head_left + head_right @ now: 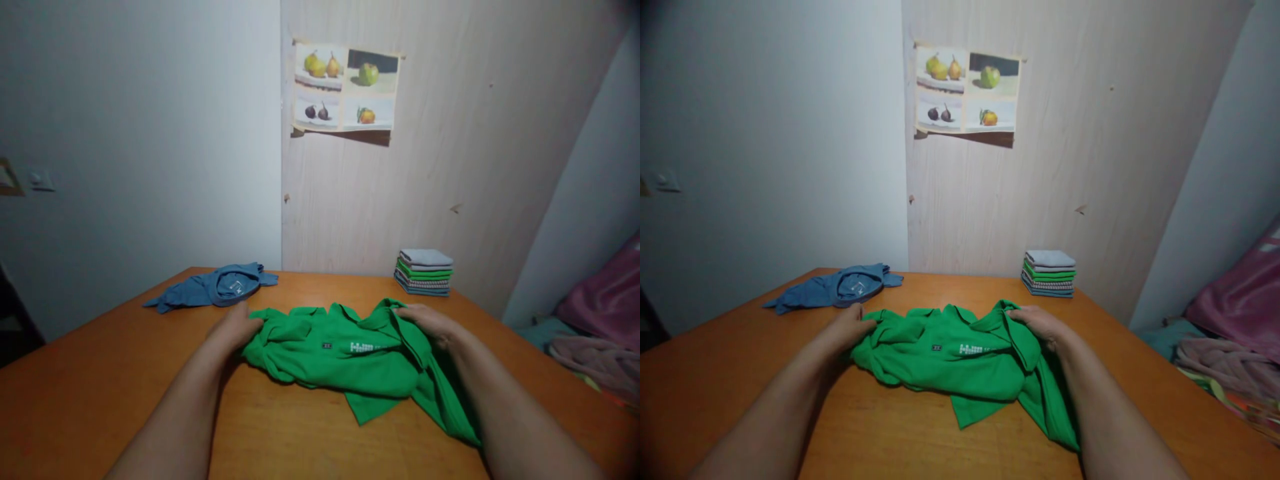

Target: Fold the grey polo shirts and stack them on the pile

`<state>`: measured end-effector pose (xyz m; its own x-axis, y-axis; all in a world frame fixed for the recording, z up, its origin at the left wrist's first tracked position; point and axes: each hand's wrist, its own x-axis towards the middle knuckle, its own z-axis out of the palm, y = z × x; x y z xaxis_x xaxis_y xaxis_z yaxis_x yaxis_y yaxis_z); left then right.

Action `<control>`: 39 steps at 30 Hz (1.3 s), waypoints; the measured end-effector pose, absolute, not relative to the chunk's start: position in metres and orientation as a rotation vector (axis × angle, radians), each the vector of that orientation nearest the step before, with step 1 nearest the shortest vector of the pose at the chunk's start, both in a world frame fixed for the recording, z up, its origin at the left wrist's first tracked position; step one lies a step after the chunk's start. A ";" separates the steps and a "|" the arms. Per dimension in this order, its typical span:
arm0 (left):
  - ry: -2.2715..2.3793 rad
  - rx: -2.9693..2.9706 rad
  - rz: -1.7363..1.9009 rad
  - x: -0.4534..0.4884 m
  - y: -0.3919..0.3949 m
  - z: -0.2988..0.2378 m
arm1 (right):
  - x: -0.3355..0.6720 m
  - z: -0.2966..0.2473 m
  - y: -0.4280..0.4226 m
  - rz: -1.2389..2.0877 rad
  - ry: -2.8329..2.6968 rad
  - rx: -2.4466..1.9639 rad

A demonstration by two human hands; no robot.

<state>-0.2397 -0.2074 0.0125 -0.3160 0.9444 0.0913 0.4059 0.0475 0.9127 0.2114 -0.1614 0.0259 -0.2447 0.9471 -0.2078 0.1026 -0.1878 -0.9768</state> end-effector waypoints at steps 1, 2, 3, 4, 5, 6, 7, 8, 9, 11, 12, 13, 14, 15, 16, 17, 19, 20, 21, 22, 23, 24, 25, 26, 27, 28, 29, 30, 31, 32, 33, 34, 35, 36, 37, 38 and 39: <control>1.970 1.457 1.205 -0.237 -0.208 0.012 | 0.212 0.024 -0.160 1.497 -1.402 -1.305; 2.156 1.578 1.137 -0.232 -0.210 0.014 | 0.212 0.022 -0.159 1.465 -1.440 -1.318; 2.283 1.706 1.057 -0.226 -0.211 0.016 | 0.212 0.020 -0.158 1.433 -1.469 -1.324; 2.328 1.823 0.995 -0.220 -0.213 0.018 | 0.212 0.020 -0.157 1.410 -1.493 -1.321; 2.323 1.917 0.948 -0.213 -0.214 0.021 | 0.211 0.020 -0.157 1.396 -1.511 -1.314; 2.292 1.978 0.912 -0.207 -0.215 0.023 | 0.210 0.021 -0.158 1.389 -1.524 -1.302; 2.256 2.005 0.885 -0.204 -0.215 0.024 | 0.210 0.022 -0.159 1.386 -1.536 -1.289; 2.226 2.010 0.866 -0.202 -0.215 0.024 | 0.210 0.023 -0.160 1.385 -1.546 -1.275; 2.200 2.002 0.856 -0.202 -0.215 0.023 | 0.210 0.025 -0.162 1.387 -1.560 -1.261; 2.157 1.951 0.852 -0.209 -0.214 0.018 | 0.211 0.026 -0.165 1.399 -1.602 -1.246; 2.133 1.916 0.851 -0.214 -0.213 0.014 | 0.212 0.026 -0.165 1.404 -1.626 -1.245; 2.103 1.878 0.841 -0.220 -0.212 0.011 | 0.213 0.026 -0.165 1.399 -1.644 -1.250; 2.070 1.837 0.830 -0.225 -0.211 0.008 | 0.214 0.025 -0.163 1.378 -1.651 -1.263; 2.032 1.797 0.822 -0.228 -0.210 0.006 | 0.215 0.024 -0.161 1.334 -1.642 -1.280; 1.984 1.758 0.825 -0.230 -0.210 0.005 | 0.216 0.023 -0.158 1.280 -1.613 -1.292; 1.918 1.712 0.860 -0.230 -0.210 0.006 | 0.217 0.023 -0.155 1.228 -1.558 -1.292; 1.702 1.578 1.032 -0.226 -0.214 0.014 | 0.218 0.025 -0.151 1.181 -1.392 -1.248; 1.556 1.489 1.143 -0.223 -0.216 0.020 | 0.219 0.027 -0.150 1.191 -1.301 -1.211; 1.398 1.392 1.253 -0.220 -0.219 0.028 | 0.219 0.030 -0.151 1.223 -1.217 -1.175; 1.248 1.285 1.359 -0.218 -0.221 0.035 | 0.220 0.033 -0.152 1.272 -1.151 -1.149; 1.122 1.181 1.450 -0.217 -0.223 0.042 | 0.221 0.036 -0.155 1.333 -1.106 -1.132; 1.034 1.084 1.517 -0.217 -0.225 0.047 | 0.221 0.038 -0.158 1.407 -1.082 -1.122; 0.987 0.998 1.567 -0.219 -0.225 0.050 | 0.222 0.040 -0.161 1.490 -1.072 -1.112; 0.985 0.927 1.610 -0.222 -0.224 0.052 | 0.222 0.042 -0.164 1.571 -1.068 -1.098; 1.027 0.878 1.653 -0.225 -0.222 0.051 | 0.223 0.042 -0.165 1.635 -1.065 -1.084; 1.106 0.863 1.699 -0.228 -0.220 0.048 | 0.223 0.042 -0.165 1.672 -1.058 -1.079; 1.209 0.877 1.747 -0.231 -0.217 0.045 | 0.223 0.042 -0.164 1.680 -1.044 -1.080; 1.318 0.904 1.791 -0.233 -0.214 0.041 | 0.224 0.041 -0.162 1.661 -1.019 -1.085; 1.405 0.928 1.841 -0.235 -0.211 0.038 | 0.224 0.040 -0.159 1.624 -0.984 -1.086; 1.459 0.933 1.892 -0.237 -0.208 0.035 | 0.225 0.039 -0.154 1.575 -0.942 -1.079; 1.475 0.913 1.946 -0.238 -0.206 0.032 | 0.226 0.038 -0.150 1.522 -0.897 -1.062; 1.468 0.860 2.001 -0.239 -0.204 0.031 | 0.227 0.037 -0.145 1.470 -0.854 -1.035; 1.452 0.787 2.052 -0.240 -0.202 0.030 | 0.228 0.036 -0.141 1.423 -0.819 -1.007; 1.440 0.711 2.097 -0.240 -0.201 0.030 | 0.229 0.036 -0.138 1.384 -0.795 -0.984; 1.438 0.643 2.130 -0.240 -0.200 0.030 | 0.231 0.035 -0.136 1.355 -0.786 -0.965; 1.441 0.590 2.148 -0.241 -0.200 0.031 | 0.232 0.035 -0.135 1.337 -0.788 -0.954; 1.430 0.554 2.166 -0.241 -0.200 0.032 | 0.233 0.035 -0.135 1.336 -0.800 -0.951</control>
<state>-0.2410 -0.2002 0.0323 -0.8015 0.5941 0.0682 -0.1706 -0.3365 0.9261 0.2332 -0.1353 0.0348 0.0886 0.9946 -0.0532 -0.4234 -0.0107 -0.9059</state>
